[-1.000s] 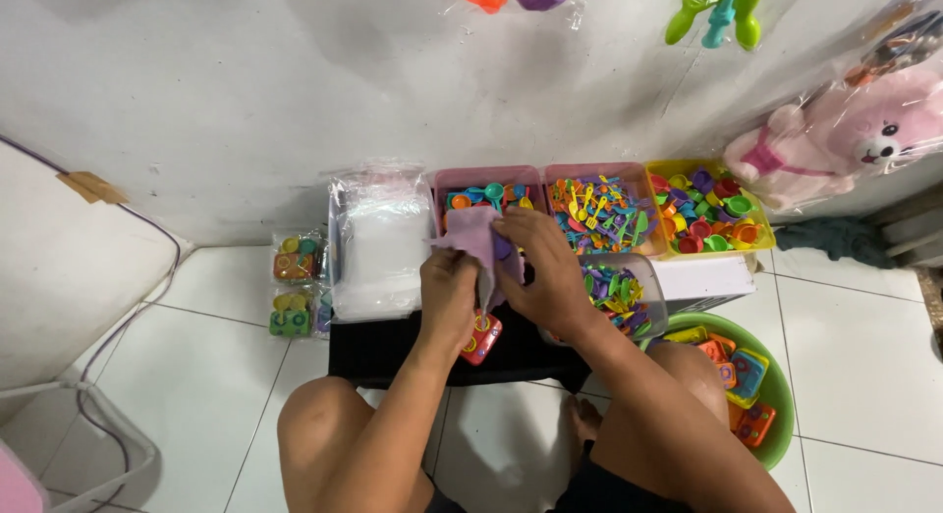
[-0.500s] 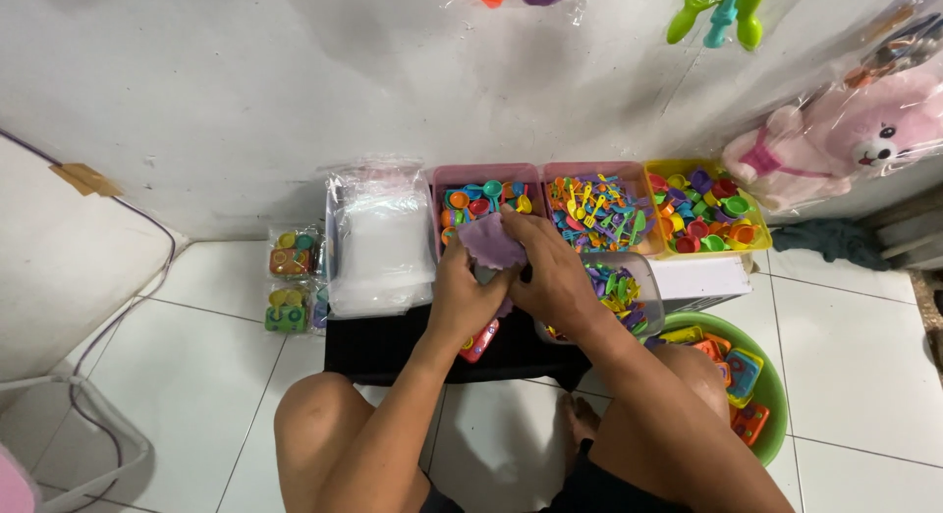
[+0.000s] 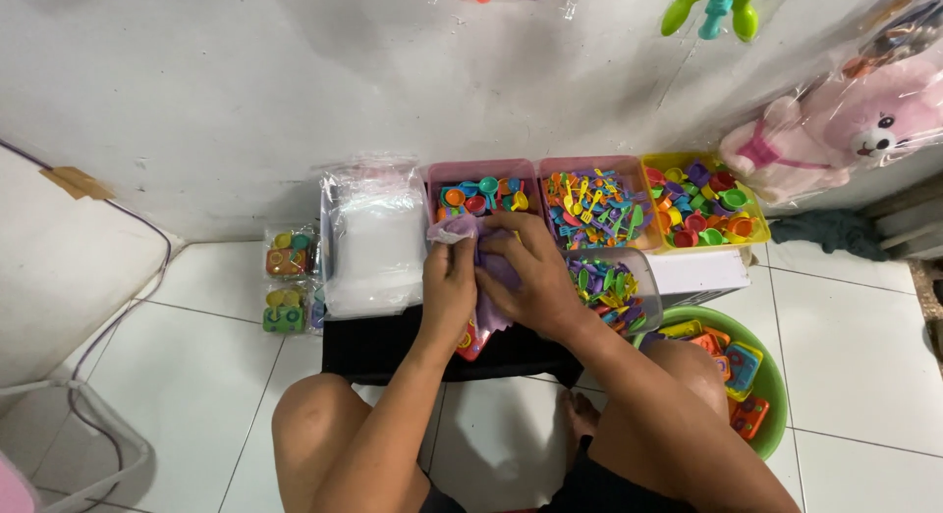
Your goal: The person sits on the floor and wipes various small plastic toys, including a red toy, a green fork, and a yellow spoon, using a white and purple cloth. The cleaned toys are placed into a pink container filled with other colorful plastic items.
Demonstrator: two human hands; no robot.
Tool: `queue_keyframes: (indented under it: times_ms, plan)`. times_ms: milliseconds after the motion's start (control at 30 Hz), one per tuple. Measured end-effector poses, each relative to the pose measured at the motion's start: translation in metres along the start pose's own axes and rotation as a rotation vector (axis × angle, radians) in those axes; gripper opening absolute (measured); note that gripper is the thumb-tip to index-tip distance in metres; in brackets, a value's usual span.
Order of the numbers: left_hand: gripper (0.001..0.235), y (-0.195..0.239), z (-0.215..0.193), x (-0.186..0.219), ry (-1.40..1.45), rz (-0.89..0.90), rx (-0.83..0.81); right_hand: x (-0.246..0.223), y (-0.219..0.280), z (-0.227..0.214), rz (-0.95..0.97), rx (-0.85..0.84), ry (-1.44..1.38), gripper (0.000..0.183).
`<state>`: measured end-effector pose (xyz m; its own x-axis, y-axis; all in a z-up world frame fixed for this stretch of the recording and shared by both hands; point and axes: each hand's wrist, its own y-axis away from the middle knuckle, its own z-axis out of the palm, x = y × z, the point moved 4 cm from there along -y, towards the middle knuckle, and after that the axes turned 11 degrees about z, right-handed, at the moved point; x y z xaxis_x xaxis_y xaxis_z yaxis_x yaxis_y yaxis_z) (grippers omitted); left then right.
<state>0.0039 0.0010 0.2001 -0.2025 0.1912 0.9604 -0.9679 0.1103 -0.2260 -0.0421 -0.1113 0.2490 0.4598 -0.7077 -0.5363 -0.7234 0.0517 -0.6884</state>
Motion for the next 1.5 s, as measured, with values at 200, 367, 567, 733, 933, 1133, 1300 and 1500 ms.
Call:
queue_keyframes:
  times_ms: [200,367,567,733,933,1133,1300,1500]
  plan:
    - [0.026,-0.011,-0.008,-0.042,0.481,-0.211,0.167,-0.015,-0.008,-0.001,-0.077,0.047,0.018,0.012]
    - [0.024,0.006,0.009,0.030,0.485,-0.205,0.012,0.001,-0.008,-0.007,-0.062,0.084,0.068,0.015]
    - [0.043,0.004,0.005,-0.025,0.670,-0.188,-0.088,0.015,-0.003,-0.008,0.019,0.017,0.084,0.012]
    - [0.049,0.002,0.000,-0.032,0.753,-0.231,-0.040,0.028,0.000,-0.014,0.262,0.006,0.025,0.038]
    - [0.052,0.001,-0.003,-0.057,0.682,-0.249,-0.057,0.019,0.001,-0.010,0.197,-0.010,0.071,0.046]
    - [0.045,0.006,0.005,-0.031,0.596,-0.206,-0.048,0.028,-0.001,-0.016,0.109,0.007,0.070,0.044]
    - [0.041,0.007,-0.008,-0.091,0.137,0.016,-0.163,0.031,0.001,-0.016,0.044,0.017,0.047,0.039]
    - [0.037,0.012,-0.014,-0.116,0.044,0.100,-0.100,0.013,-0.003,-0.019,0.051,-0.119,0.001,0.038]
